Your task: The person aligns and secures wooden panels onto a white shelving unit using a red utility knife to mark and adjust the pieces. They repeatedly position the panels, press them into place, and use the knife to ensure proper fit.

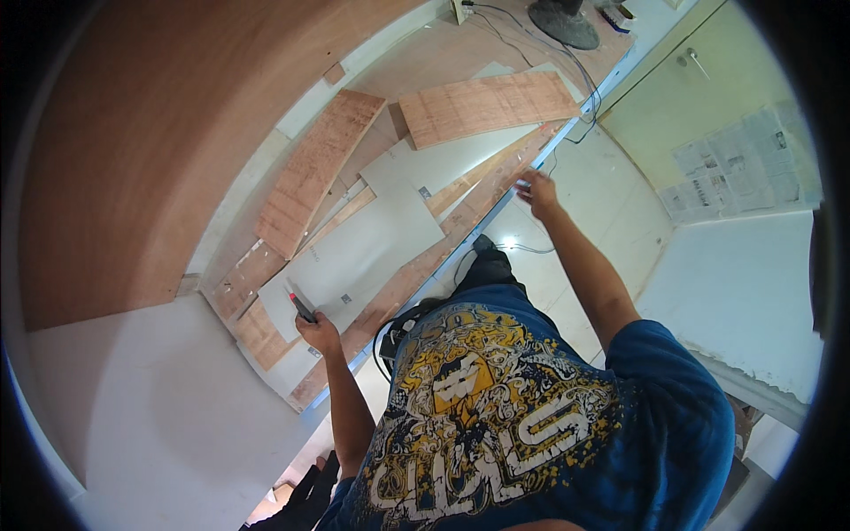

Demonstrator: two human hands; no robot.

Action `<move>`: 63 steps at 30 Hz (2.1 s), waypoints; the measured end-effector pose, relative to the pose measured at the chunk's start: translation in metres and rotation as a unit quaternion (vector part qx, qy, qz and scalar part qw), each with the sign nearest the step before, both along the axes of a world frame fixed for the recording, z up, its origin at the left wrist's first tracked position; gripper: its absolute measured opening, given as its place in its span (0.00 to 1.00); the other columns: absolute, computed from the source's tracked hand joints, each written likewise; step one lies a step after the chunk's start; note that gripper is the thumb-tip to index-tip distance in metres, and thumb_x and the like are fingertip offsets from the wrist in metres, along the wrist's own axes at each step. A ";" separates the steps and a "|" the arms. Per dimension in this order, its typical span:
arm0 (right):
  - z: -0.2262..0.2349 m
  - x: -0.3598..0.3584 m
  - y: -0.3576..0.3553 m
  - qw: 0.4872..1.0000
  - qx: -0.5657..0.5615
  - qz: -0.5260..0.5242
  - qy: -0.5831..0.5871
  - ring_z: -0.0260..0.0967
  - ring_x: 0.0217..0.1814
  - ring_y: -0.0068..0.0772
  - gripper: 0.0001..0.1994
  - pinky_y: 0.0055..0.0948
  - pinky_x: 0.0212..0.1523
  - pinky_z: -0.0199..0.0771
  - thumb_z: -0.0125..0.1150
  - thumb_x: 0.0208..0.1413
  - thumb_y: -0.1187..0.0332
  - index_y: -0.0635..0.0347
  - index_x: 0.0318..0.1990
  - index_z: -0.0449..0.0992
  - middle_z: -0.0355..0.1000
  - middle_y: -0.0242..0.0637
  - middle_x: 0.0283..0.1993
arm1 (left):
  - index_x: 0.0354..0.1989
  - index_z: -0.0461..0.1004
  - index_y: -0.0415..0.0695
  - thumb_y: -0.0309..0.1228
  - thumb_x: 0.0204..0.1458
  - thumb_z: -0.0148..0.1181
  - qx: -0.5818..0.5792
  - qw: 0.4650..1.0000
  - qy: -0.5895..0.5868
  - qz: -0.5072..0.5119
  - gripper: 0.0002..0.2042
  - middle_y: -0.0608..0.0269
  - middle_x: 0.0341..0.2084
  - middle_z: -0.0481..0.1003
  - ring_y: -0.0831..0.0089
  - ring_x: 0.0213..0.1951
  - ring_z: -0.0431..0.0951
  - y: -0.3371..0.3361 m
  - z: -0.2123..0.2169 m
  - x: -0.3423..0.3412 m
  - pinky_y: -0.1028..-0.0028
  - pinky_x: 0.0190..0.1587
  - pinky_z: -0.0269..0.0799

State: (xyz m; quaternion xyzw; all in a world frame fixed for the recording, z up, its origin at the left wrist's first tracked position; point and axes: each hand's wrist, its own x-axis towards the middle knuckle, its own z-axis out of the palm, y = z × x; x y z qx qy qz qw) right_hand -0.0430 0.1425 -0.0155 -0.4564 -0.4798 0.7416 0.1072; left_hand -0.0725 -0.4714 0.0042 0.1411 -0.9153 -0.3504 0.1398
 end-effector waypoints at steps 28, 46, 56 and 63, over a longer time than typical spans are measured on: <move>-0.027 -0.115 0.322 0.767 0.548 0.253 -0.220 0.81 0.39 0.45 0.29 0.45 0.44 0.78 0.70 0.56 0.43 0.68 0.38 0.85 0.84 0.46 0.38 | 0.48 0.77 0.37 0.39 0.53 0.68 0.174 0.972 -0.044 -0.149 0.20 0.40 0.43 0.80 0.47 0.46 0.81 0.452 0.022 -0.199 0.57 0.52 0.75; 0.011 -0.442 0.043 0.746 0.465 0.468 0.092 0.70 0.60 0.48 0.21 0.55 0.62 0.71 0.69 0.57 0.51 0.58 0.49 0.83 0.72 0.40 0.59 | 0.38 0.80 0.37 0.17 0.52 0.61 0.368 0.928 0.054 0.023 0.07 0.60 0.30 0.82 0.73 0.29 0.79 0.173 0.110 -0.211 0.72 0.31 0.72; 0.012 -0.459 -0.095 0.702 0.525 0.475 -0.081 0.64 0.69 0.49 0.30 0.52 0.67 0.69 0.65 0.57 0.47 0.49 0.64 0.73 0.68 0.42 0.65 | 0.38 0.80 0.37 0.19 0.51 0.59 0.278 0.948 -0.050 0.150 0.07 0.61 0.31 0.81 0.73 0.32 0.79 0.082 0.034 -0.225 0.72 0.33 0.71; 0.004 -0.458 -0.113 0.643 0.604 0.463 -0.086 0.72 0.61 0.49 0.21 0.48 0.64 0.72 0.56 0.65 0.51 0.55 0.56 0.81 0.77 0.45 0.53 | 0.34 0.77 0.39 0.22 0.46 0.65 0.238 0.945 -0.092 0.206 0.07 0.64 0.25 0.75 0.71 0.20 0.74 0.055 0.041 -0.237 0.67 0.20 0.66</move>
